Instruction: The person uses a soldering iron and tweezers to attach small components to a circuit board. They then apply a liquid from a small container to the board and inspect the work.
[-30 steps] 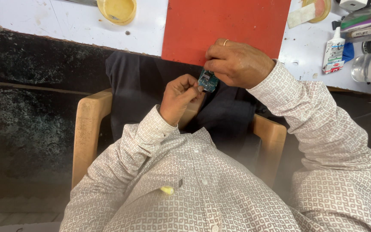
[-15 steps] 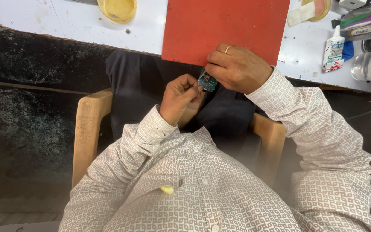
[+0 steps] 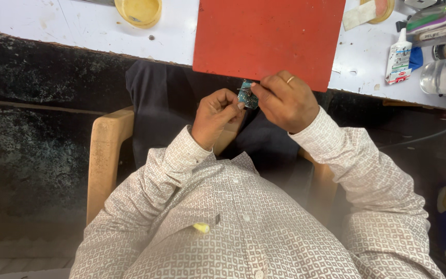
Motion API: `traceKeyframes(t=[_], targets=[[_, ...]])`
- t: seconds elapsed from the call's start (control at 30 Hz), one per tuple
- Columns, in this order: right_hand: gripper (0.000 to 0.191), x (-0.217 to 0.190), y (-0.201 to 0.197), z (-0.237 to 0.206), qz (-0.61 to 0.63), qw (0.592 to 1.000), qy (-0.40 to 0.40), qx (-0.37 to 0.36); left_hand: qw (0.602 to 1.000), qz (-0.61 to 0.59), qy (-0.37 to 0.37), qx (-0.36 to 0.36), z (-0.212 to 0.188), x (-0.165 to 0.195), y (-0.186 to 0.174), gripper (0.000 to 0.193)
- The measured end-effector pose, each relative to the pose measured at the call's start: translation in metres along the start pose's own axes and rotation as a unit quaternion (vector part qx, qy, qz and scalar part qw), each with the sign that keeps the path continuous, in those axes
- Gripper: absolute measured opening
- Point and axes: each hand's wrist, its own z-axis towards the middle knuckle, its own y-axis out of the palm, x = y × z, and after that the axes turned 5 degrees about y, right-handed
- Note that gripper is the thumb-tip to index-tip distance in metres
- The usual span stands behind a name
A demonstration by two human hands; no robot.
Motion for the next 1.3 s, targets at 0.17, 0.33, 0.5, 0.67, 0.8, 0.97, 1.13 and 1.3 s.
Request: traceKeyframes(t=[0.17,0.33,0.5,0.67,0.8,0.97,1.13,1.3], targets=[[0.016,-0.007,0.006,-0.006,-0.058,0.998,-0.013,0.012,1.000,0.013,-0.002,0.000,0.000,0.004,0.000,0.013],[0.016,-0.009,0.008,-0.013,-0.101,0.994,-0.031,0.017,1.000,0.020,-0.003,-0.002,-0.001,0.005,0.002,0.014],[0.019,-0.010,0.007,-0.016,-0.107,0.993,-0.040,-0.001,1.000,0.031,-0.003,0.001,-0.001,0.006,0.002,0.012],[0.017,-0.014,0.001,-0.014,-0.111,0.993,-0.035,0.006,0.999,0.031,-0.007,0.003,-0.002,0.005,0.003,0.013],[0.014,-0.016,-0.007,-0.015,-0.099,0.995,-0.013,0.020,0.999,0.032,-0.013,0.003,-0.001,0.003,0.001,0.012],[0.024,-0.018,-0.012,-0.020,-0.043,0.996,0.058,0.048,0.999,0.025,-0.028,-0.002,0.001,-0.004,0.000,0.012],[0.023,-0.018,-0.008,-0.028,0.037,0.984,0.154,0.079,0.997,-0.072,-0.013,-0.006,0.000,-0.014,0.011,0.007],[0.022,-0.019,-0.001,-0.034,0.086,0.970,0.204,0.096,0.999,0.033,-0.017,-0.004,0.000,-0.014,0.015,0.009]])
